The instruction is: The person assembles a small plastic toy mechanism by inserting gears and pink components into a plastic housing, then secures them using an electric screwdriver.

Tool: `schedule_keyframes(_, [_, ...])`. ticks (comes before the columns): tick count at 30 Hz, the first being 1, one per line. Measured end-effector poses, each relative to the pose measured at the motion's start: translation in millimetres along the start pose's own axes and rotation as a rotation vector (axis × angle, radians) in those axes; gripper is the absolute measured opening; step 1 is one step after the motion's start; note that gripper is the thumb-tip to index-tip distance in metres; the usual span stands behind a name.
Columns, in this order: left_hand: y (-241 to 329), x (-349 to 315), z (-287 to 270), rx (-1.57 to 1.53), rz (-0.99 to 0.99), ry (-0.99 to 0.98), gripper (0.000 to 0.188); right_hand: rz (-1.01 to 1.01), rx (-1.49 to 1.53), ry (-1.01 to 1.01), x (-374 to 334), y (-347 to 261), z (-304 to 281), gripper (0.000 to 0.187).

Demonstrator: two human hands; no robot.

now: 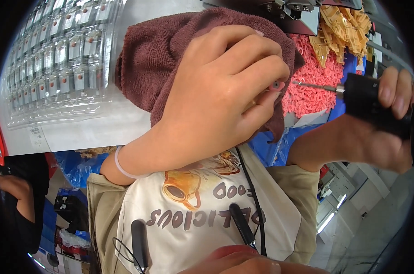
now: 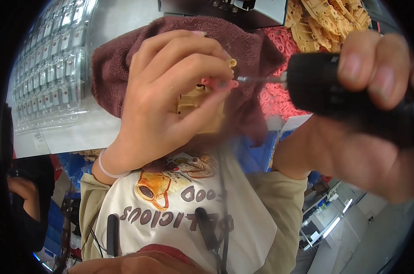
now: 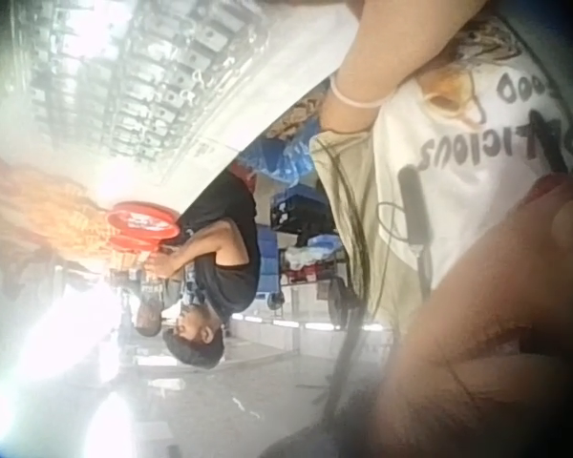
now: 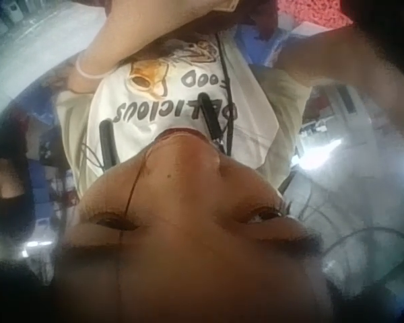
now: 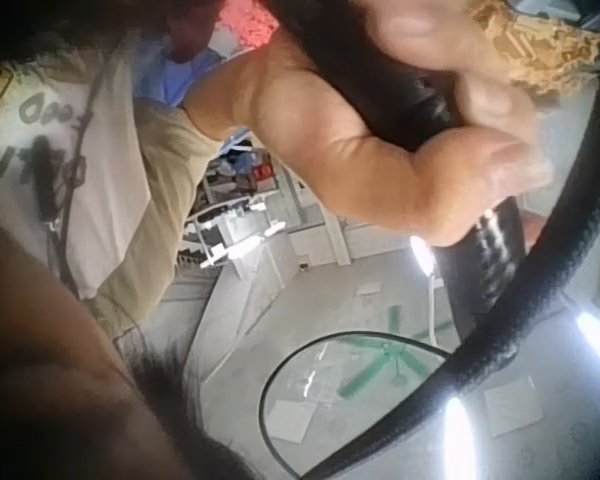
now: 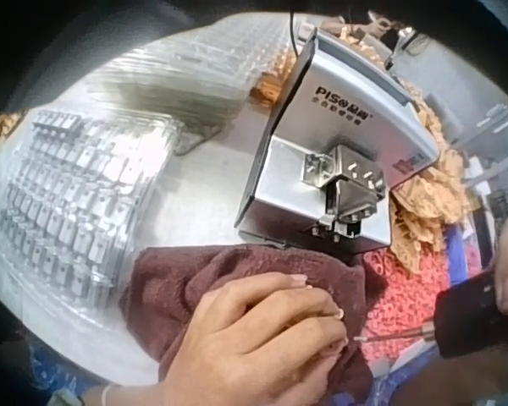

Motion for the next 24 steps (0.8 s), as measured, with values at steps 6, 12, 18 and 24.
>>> schedule_keyframes(6, [1.6, 1.3, -1.1, 0.016, -0.012, -0.013, 0.025, 0.165, -0.18, -0.227, -2.2, 2.0, 9.5, 0.021])
schedule_keyframes(12, [1.2, 1.1, 0.0, 0.012, -0.013, -0.013, 0.027, 0.129, -0.244, -0.208, -5.1, -6.7, 1.9, 0.021])
schedule_keyframes(18, [-0.1, 0.9, 0.0, -0.005, -0.029, -0.009, 0.028, 0.088, -0.326, -0.192, -10.8, -4.5, 7.9, 0.022])
schedule_keyframes(24, [-0.1, 0.5, -0.5, -0.011, -0.016, 0.004, 0.028, 0.048, -0.408, -0.179, -13.3, -8.9, 7.8, 0.023])
Point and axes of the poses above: each hand's wrist, its own x-axis towards the middle knuckle, its own z-axis out of the palm, y = z × x, the point moved 9 cm from there along x, towards the middle knuckle, and after that the axes turned 12 degrees about -y, right-handed, at the moved point
